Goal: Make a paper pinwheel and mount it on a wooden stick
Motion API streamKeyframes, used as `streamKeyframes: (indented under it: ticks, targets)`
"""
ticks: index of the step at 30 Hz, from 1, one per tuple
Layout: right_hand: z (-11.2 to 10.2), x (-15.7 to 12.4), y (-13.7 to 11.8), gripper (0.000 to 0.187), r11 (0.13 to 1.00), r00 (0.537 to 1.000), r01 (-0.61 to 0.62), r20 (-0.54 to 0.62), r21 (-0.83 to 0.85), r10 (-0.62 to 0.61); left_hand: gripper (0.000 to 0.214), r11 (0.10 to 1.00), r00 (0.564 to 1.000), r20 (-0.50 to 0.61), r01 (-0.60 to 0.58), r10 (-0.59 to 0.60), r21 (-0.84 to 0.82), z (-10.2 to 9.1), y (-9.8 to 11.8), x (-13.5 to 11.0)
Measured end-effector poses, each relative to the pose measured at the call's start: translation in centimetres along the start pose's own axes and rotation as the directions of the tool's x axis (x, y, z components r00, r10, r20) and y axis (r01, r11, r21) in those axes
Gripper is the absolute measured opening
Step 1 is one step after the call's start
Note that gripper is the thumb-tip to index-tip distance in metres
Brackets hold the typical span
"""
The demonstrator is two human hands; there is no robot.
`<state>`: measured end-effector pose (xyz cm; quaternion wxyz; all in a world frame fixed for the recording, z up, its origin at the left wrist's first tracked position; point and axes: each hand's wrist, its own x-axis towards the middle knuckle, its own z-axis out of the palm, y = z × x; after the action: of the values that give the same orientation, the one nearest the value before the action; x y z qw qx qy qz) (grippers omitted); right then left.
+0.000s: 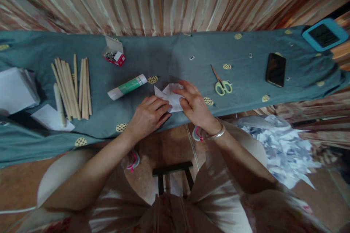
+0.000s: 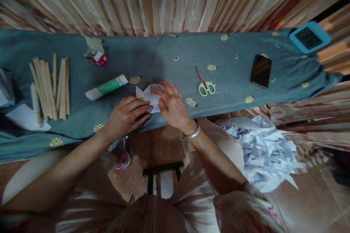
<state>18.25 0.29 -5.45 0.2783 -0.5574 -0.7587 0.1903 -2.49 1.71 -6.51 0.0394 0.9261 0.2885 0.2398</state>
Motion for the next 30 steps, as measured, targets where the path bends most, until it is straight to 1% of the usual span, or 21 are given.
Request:
streamKeyframes:
  ticks: [5, 8, 10, 13, 17, 23, 27, 30]
  targets:
    - [-0.9, -0.1, 0.5, 0.039, 1.000, 1.000, -0.016, 0.017, -0.007, 0.016, 0.019, 0.997, 0.998, -0.028, -0.051, 0.052, 0.054, 0.2, 0.3, 0.3]
    - [-1.4, -0.3, 1.0, 0.036, 0.999, 0.995, 0.027, 0.096, 0.024, -0.029, 0.019, 0.994, 0.996, -0.040, -0.076, 0.079, 0.075, 0.1, 0.5, 0.4]
    - [-1.7, -0.5, 1.3, 0.036, 0.998, 0.986, 0.050, 0.156, 0.048, -0.057, 0.018, 0.994, 0.996, -0.029, -0.079, 0.082, 0.075, 0.0, 0.7, 0.5]
    - [-2.0, -0.8, 1.7, 0.039, 0.998, 0.979, 0.050, 0.194, 0.043, -0.057, 0.019, 0.993, 0.997, -0.010, -0.076, 0.077, 0.091, -0.1, 0.8, 0.5]
    - [-2.0, -1.0, 1.9, 0.035, 0.998, 0.983, 0.054, 0.175, 0.037, -0.060, 0.024, 0.991, 0.998, 0.004, -0.069, 0.069, 0.113, -0.1, 0.8, 0.6]
    - [-2.3, -0.8, 1.6, 0.029, 0.997, 0.988, 0.033, 0.146, 0.070, -0.043, 0.023, 0.993, 0.997, -0.030, -0.066, 0.070, 0.102, -0.1, 0.9, 0.6]
    - [-2.4, -0.8, 1.3, 0.017, 0.994, 0.991, 0.036, 0.125, 0.099, -0.048, 0.022, 0.994, 0.997, -0.029, -0.062, 0.065, 0.094, -0.1, 0.9, 0.5]
    - [-2.3, -0.8, 1.1, 0.012, 0.994, 0.992, 0.044, 0.111, 0.104, -0.055, 0.020, 0.996, 0.999, -0.002, -0.042, 0.042, 0.083, 0.0, 0.9, 0.5]
